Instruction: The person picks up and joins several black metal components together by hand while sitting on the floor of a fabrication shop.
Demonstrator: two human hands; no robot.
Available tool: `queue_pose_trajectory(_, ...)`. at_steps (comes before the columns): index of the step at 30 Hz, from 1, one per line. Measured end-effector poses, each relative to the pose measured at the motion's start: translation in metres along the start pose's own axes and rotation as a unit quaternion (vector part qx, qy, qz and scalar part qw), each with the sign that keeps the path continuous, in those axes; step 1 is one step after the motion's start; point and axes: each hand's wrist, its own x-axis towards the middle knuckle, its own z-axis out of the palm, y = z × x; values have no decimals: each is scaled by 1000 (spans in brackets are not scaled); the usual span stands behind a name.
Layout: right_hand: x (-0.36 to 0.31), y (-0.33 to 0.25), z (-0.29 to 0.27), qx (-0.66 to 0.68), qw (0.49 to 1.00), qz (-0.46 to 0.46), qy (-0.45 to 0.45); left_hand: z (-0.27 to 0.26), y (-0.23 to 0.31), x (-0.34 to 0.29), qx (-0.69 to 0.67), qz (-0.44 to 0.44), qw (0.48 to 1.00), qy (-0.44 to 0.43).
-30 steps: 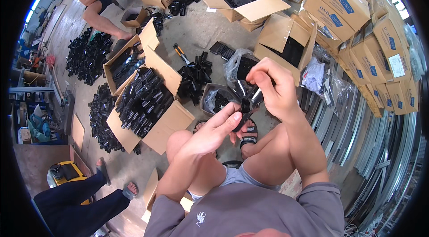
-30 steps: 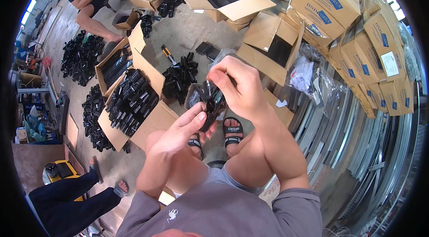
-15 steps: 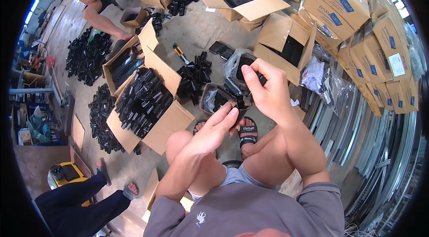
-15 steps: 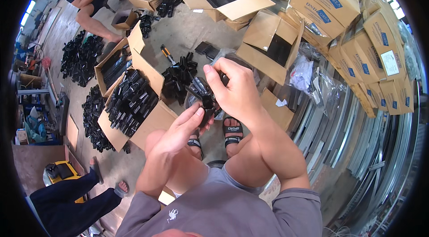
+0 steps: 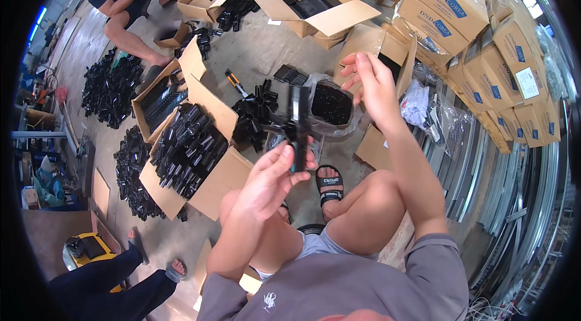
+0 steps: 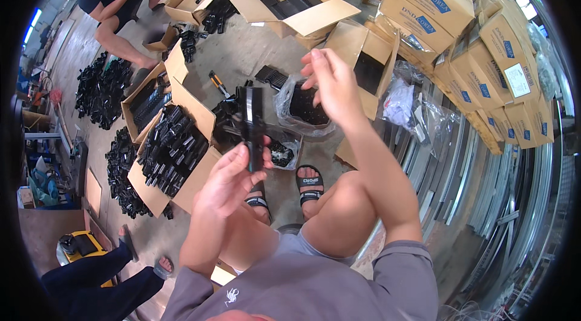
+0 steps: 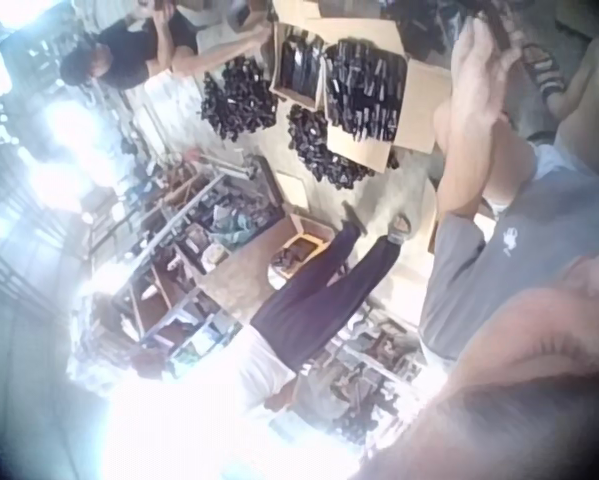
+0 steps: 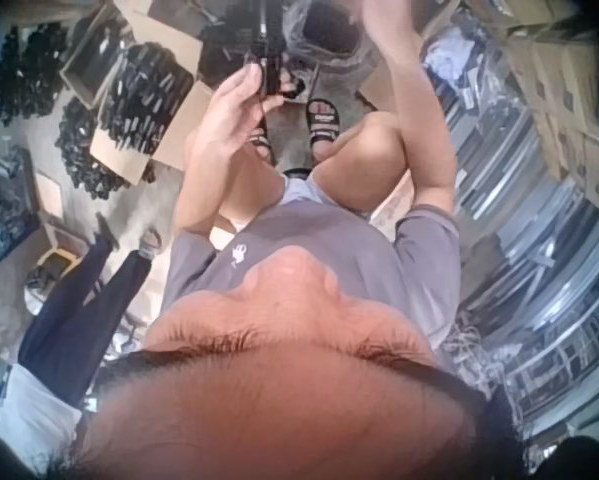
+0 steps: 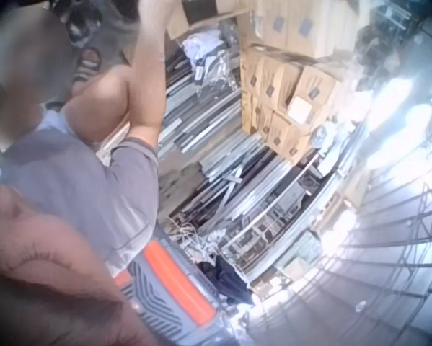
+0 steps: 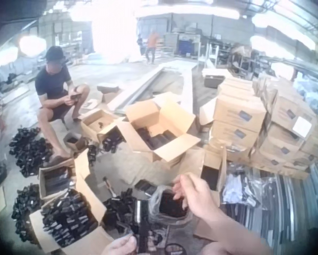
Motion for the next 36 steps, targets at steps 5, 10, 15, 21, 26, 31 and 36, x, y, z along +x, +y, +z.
queue_pose_trajectory(5, 44, 167, -41, -269, 959, 81, -41, -9, 12, -2, -92, 104, 987, 82)
queue_pose_trajectory(10, 33, 291, -14, -562, 818, 51, -111, -27, 15, -17, -104, 139, 979, 108)
queue_pose_trajectory(15, 39, 370, -21, -632, 761, 17, -145, -26, 20, -18, -67, 103, 983, 139)
queue_pose_trajectory(21, 53, 366, -16, -624, 753, 29, -207, -32, 22, -18, -103, 79, 984, 124)
queue_pose_trajectory(26, 45, 356, -23, -613, 761, -10, -209, -27, 15, -10, -128, 122, 980, 91)
queue_pose_trajectory(31, 36, 344, -34, -606, 776, -25, -174, -23, 8, -4, -145, 143, 977, 59)
queue_pose_trajectory(36, 26, 310, -26, -498, 860, -63, -95, -17, 8, -3, -138, 176, 973, 51)
